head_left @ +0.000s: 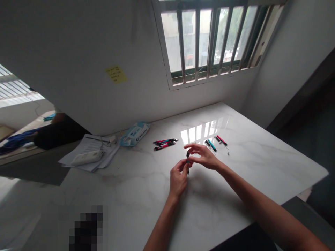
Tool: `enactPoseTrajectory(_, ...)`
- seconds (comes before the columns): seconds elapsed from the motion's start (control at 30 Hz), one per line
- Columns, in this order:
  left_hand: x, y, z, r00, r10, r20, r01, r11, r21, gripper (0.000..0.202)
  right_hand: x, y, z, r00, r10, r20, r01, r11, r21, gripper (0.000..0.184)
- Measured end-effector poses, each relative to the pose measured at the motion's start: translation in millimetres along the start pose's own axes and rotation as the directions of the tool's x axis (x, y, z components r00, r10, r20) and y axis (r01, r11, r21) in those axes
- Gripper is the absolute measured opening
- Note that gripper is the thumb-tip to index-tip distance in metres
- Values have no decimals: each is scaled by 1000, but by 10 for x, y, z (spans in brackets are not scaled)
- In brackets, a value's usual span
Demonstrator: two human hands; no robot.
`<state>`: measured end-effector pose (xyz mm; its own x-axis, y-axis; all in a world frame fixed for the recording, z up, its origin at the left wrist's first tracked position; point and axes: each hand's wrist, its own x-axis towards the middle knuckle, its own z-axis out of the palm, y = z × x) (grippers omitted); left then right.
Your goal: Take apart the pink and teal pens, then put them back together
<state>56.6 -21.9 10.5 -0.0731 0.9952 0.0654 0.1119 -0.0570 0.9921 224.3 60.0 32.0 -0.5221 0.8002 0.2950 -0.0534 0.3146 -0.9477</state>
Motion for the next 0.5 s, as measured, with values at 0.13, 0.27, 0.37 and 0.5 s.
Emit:
enactPoseTrajectory(0.13, -4, 1, 2, 1000, -1, -5, 1, 1000, 11, 30, -8, -5, 14, 1000, -9, 14, 9, 1000, -5, 49)
enactPoseTrajectory(0.27, -5, 0, 7, 1000, 10, -5, -10, 1000, 0, 31, -15, -8, 28, 999, -12, 36, 12, 1000, 9, 45)
enactPoseTrajectory(0.37, -3, -5, 5, 1000, 12, -14, -12, 1000, 13, 29, -18, -13, 32, 1000, -19, 14, 19, 1000, -17, 51)
enactPoseTrajectory(0.5, -2, -7, 1, 999, 17, -33, -16, 1000, 21, 31, -19, -20, 36, 999, -23, 40, 22, 1000, 17, 54)
